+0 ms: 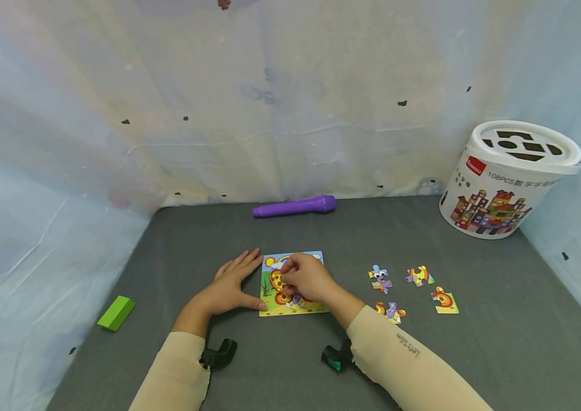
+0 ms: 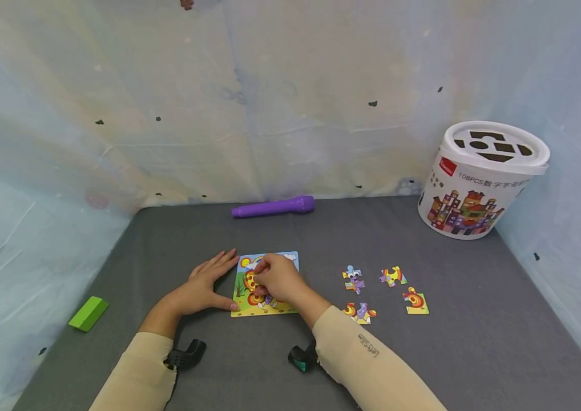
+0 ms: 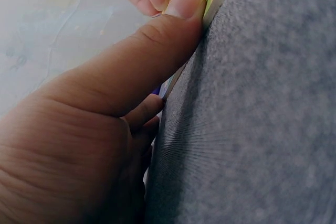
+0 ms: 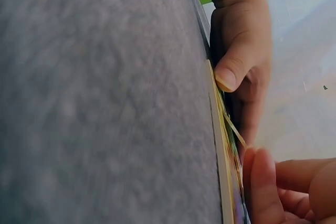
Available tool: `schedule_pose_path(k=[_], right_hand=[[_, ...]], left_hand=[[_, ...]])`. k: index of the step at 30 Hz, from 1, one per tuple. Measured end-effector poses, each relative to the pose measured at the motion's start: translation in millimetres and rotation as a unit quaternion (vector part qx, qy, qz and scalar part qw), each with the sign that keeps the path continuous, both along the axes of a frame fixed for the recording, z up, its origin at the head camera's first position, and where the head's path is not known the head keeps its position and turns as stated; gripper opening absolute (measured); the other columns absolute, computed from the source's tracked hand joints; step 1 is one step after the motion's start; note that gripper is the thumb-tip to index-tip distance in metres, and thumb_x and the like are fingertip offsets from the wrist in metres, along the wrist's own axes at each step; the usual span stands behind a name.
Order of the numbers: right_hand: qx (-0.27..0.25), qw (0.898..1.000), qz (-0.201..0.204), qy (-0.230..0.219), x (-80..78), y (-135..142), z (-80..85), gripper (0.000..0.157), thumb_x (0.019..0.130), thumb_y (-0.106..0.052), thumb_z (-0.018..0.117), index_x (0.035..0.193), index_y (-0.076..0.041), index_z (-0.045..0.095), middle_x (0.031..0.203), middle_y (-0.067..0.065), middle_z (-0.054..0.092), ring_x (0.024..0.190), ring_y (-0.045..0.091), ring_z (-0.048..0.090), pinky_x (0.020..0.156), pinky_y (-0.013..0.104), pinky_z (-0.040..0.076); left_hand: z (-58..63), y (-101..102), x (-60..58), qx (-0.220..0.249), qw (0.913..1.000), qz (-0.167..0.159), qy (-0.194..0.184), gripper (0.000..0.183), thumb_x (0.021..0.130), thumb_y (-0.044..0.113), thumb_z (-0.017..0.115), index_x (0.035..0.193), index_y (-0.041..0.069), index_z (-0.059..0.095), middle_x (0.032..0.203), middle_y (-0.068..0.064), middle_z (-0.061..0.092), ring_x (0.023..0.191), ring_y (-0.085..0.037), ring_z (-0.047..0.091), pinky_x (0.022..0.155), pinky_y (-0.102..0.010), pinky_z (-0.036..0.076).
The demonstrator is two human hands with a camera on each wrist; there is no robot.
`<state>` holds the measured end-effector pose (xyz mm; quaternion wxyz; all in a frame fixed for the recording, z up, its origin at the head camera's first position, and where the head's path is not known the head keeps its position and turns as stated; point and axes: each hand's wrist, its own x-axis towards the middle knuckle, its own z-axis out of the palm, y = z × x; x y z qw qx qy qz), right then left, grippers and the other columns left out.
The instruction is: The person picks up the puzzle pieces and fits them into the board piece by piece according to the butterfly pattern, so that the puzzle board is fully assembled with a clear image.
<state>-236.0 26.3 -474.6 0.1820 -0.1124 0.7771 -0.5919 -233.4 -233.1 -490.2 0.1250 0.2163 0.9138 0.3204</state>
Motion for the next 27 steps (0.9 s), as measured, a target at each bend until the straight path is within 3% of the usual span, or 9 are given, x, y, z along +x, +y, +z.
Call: schedule_pose_path(k=[9,13,17,19,21,24,27], right_hand=[[-0.016,0.998,-0.046,-0.046,1.6,-2.4,1.7,0.004,0.106,0.003,0.067,0.108,0.005,0.067,0.092,0.017,0.068,0.073,0.024,0.076,0.067,0.034,0.064],[0.025,0.999,-0.031,-0.005,2.7,-0.9,2.9,0.004,0.106,-0.002,0.07,0.105,0.002,0.069,0.089,0.012,0.07,0.07,0.023,0.074,0.063,0.035,0.062],[0.113,0.99,-0.004,0.09,5.3,3.1,6.5,0.005,0.107,-0.007,0.07,0.107,-0.003,0.074,0.097,0.005,0.07,0.078,0.019,0.069,0.071,0.038,0.059],[0.159,0.977,0.022,0.143,8.0,5.8,8.6,0.009,0.108,-0.008,0.07,0.112,-0.005,0.076,0.106,0.005,0.069,0.087,0.019,0.067,0.078,0.041,0.058],[0.203,0.956,0.066,0.203,11.3,8.4,10.7,0.016,0.107,-0.008,0.071,0.121,-0.004,0.077,0.117,0.007,0.07,0.101,0.022,0.067,0.09,0.045,0.056],[0.257,0.918,0.154,0.26,18.1,11.5,13.1,0.035,0.106,-0.01,0.071,0.14,-0.002,0.07,0.14,0.013,0.067,0.128,0.029,0.063,0.109,0.05,0.05],[0.312,0.875,0.231,0.29,24.7,13.7,12.9,0.051,0.108,-0.017,0.07,0.157,-0.005,0.059,0.162,0.011,0.053,0.151,0.029,0.047,0.12,0.052,0.04]], left_hand=[[-1.4,0.6,-1.1,-0.001,1.0,0.0,0.003,0.123,0.079,0.056,0.096,0.173,0.01,0.032,0.18,-0.005,0.017,0.166,-0.032,0.006,0.127,-0.063,0.002],[-2.1,0.5,-1.9,-0.004,1.0,-0.001,0.003,0.123,0.079,0.057,0.096,0.173,0.011,0.032,0.181,-0.005,0.017,0.166,-0.032,0.005,0.127,-0.063,0.002],[-1.1,0.9,-2.2,-0.005,1.0,-0.001,0.003,0.124,0.079,0.058,0.096,0.173,0.011,0.032,0.181,-0.005,0.017,0.166,-0.032,0.006,0.127,-0.063,0.003],[-0.8,0.9,-2.1,-0.005,1.0,-0.001,0.003,0.124,0.078,0.057,0.096,0.173,0.011,0.031,0.181,-0.005,0.017,0.166,-0.031,0.006,0.127,-0.062,0.003],[-0.5,0.8,-1.8,-0.004,1.0,-0.001,0.003,0.123,0.079,0.057,0.096,0.173,0.011,0.032,0.181,-0.005,0.017,0.166,-0.032,0.006,0.127,-0.062,0.003],[-0.9,0.5,-1.6,-0.004,1.0,-0.003,0.003,0.123,0.079,0.056,0.096,0.173,0.011,0.031,0.18,-0.005,0.017,0.166,-0.032,0.006,0.127,-0.062,0.003],[-1.1,-0.2,-1.4,-0.005,1.0,-0.003,0.006,0.123,0.079,0.056,0.096,0.173,0.01,0.032,0.18,-0.006,0.018,0.166,-0.033,0.006,0.127,-0.063,0.003]])
